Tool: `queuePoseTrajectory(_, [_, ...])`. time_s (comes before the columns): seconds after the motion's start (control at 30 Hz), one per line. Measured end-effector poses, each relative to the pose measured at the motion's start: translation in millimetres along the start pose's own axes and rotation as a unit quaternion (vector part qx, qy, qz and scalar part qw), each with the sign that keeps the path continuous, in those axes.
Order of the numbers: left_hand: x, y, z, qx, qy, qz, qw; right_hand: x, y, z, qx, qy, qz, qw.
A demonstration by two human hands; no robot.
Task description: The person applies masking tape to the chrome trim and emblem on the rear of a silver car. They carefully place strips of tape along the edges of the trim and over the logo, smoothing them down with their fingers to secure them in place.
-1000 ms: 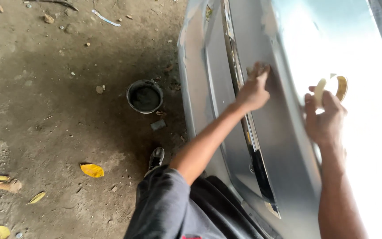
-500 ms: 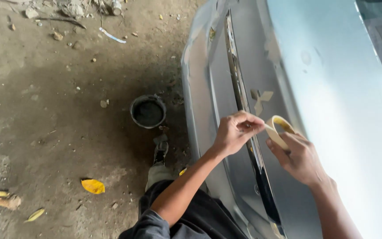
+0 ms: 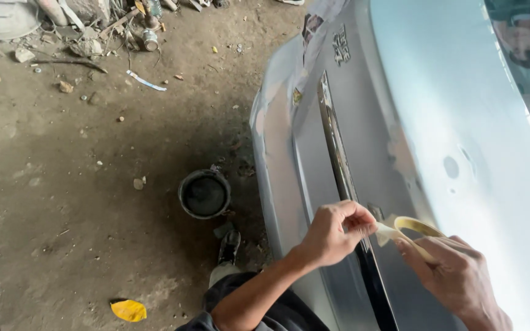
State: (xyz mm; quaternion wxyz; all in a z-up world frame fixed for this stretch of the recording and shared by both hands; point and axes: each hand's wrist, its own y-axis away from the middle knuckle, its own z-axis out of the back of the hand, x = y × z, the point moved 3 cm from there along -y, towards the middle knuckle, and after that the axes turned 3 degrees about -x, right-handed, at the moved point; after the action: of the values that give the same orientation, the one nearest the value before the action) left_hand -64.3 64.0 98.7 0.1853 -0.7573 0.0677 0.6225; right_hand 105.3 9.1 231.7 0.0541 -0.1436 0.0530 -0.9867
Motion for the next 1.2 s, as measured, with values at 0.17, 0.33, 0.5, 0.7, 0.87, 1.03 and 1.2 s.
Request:
queuePoseTrajectory(0.17, [-17.5,-14.1,23.8,-0.071,-0.035,-0.129,0.989,1.2,-37.0,2.9,0.045,0.069,-0.032,0.996])
queuePoseTrajectory(0.33, [-25.2,-35.5,47.7,-0.055,0.005,-0.071,0.996,-1.5,-68.9,-5.7,0.083,0.073,-0.054,0.992])
queuePoseTrajectory(0.5, [-9.6,-52.8,56.8,-0.013,0.023,-0.039,0.999,7.2,-97.4,-9.1,0.099,0.074,-0.022,0.992])
queuePoseTrajectory(0.7, [-14.0,-69.8,70.2,-0.011,0.022,-0.038,0.999,9.7,-117.1,-12.0,0.111,0.082,-0.055,0.989])
queuePoseTrajectory(0.87, [-11.6,-74.1,67.7,-0.014,0.005,-0.031,0.999,-20.7,-110.6,-24.0,0.103,0.061,0.018,0.993])
queuePoseTrajectory(1.03, [-1.9,-63.2,53.5,-0.041,0.043,0.005,0.998,-30.9,-100.6,-18.6,0.125,0.045,0.027,0.991])
queuePoseTrajectory(1.2, [31.9,-43.8,35.1,-0.054,0.149,0.063,0.985,-49.8,-91.5,-7.6,0.177,-0.036,0.023,0.983])
